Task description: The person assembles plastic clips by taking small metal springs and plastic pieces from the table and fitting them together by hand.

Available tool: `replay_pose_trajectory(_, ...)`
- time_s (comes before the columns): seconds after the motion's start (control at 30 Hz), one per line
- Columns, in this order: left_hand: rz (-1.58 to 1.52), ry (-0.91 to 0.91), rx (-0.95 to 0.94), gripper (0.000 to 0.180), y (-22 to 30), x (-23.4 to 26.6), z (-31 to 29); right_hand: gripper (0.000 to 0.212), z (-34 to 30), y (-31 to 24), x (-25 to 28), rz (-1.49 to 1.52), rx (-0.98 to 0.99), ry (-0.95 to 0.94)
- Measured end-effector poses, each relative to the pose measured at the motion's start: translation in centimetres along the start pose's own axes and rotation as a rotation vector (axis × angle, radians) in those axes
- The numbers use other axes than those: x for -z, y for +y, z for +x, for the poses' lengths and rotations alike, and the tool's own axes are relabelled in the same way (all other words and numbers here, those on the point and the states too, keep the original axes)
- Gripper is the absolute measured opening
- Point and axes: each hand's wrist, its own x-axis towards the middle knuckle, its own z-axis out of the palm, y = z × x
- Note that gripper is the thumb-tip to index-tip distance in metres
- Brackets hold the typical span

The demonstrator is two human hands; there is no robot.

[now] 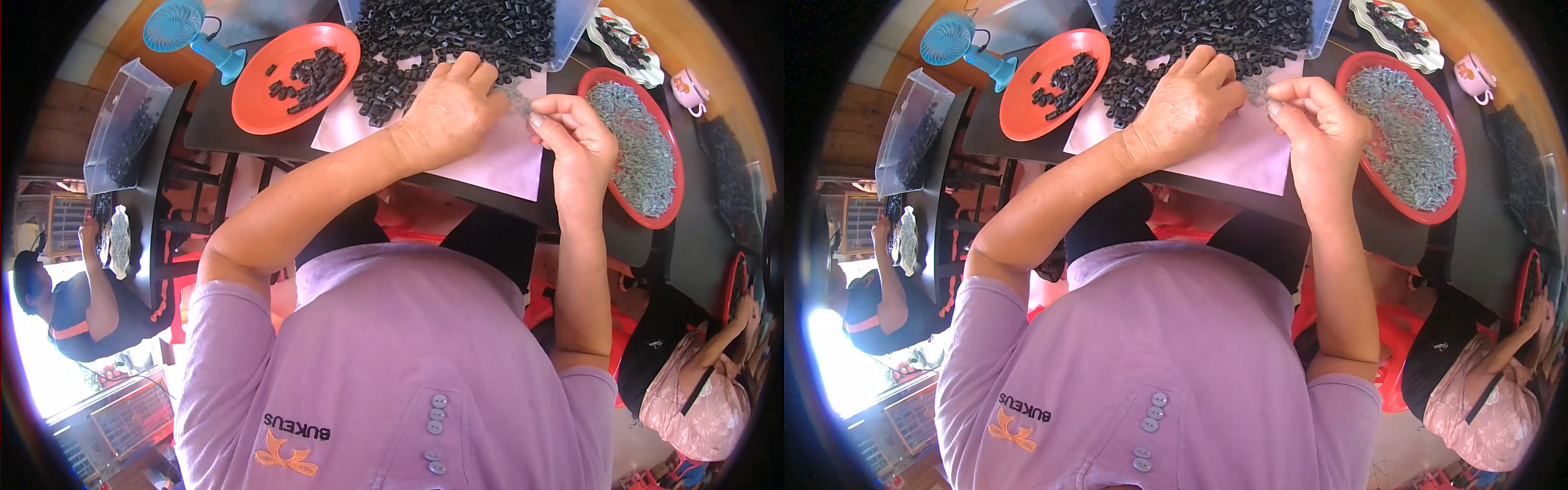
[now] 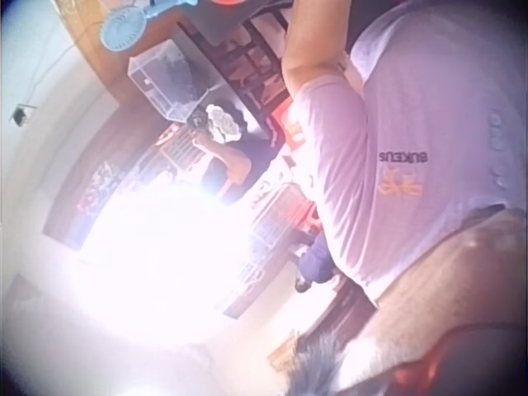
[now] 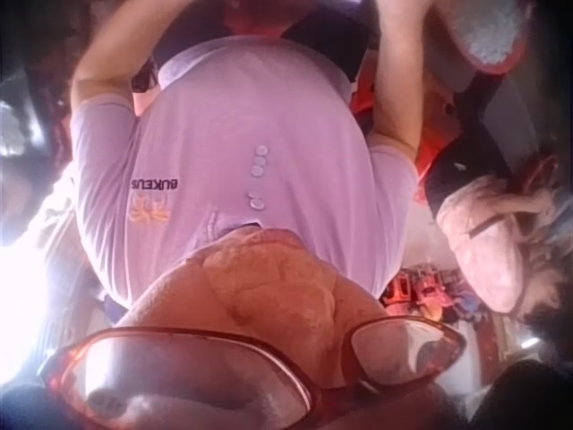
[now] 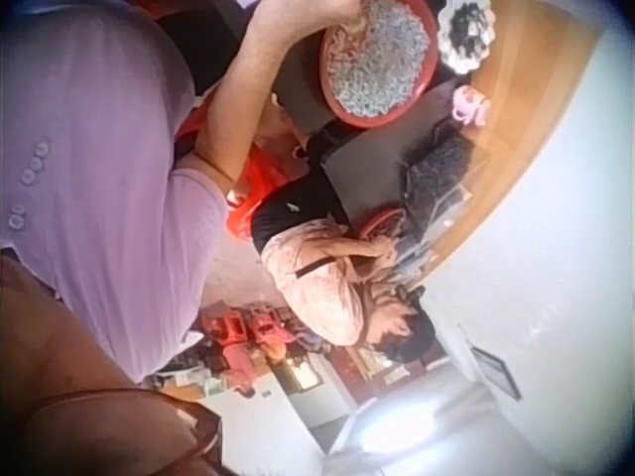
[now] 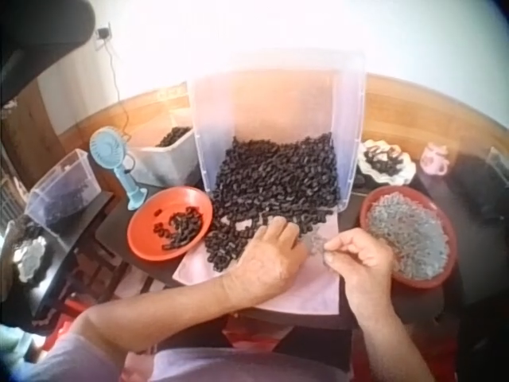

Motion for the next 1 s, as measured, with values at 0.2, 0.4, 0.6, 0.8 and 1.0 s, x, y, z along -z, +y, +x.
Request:
replay_pose_trajectory(0.2, -0.084, 0.07, 0.061, 0.011, 0.4, 0.3, 0.4, 0.011, -0.1, -0.7, 0.3, -0.022, -0.044, -0.012)
replay_pose_trajectory(0.4, -0.295, 0.125, 0.179, 0.011, 1.4, -0.1, 0.7, 0.017, 0.2, -1.9, -1.1, 0.063, -0.195, -0.065)
replay_pose_trajectory(0.6, -0.803, 0.071, 0.488, 0.016, 1.9, 0.6, 0.4, 0.017, 0.5, -0.9, -1.0, 0.139, -0.115, -0.055)
replay_pose_trajectory(0.8, -1.024, 0.002, 0.702, 0.015, 2.1, 1.9, 1.0, 0.024, 0.6, -1.0, -0.7, 0.139, -0.198, -0.01)
replay_pose_trajectory(1.0, -0.64, 0.134, 0.402, 0.013, 1.3, 0.0, -0.1, 0.024, 0.2, -1.0, -0.8, 0.179, -0.17, 0.025)
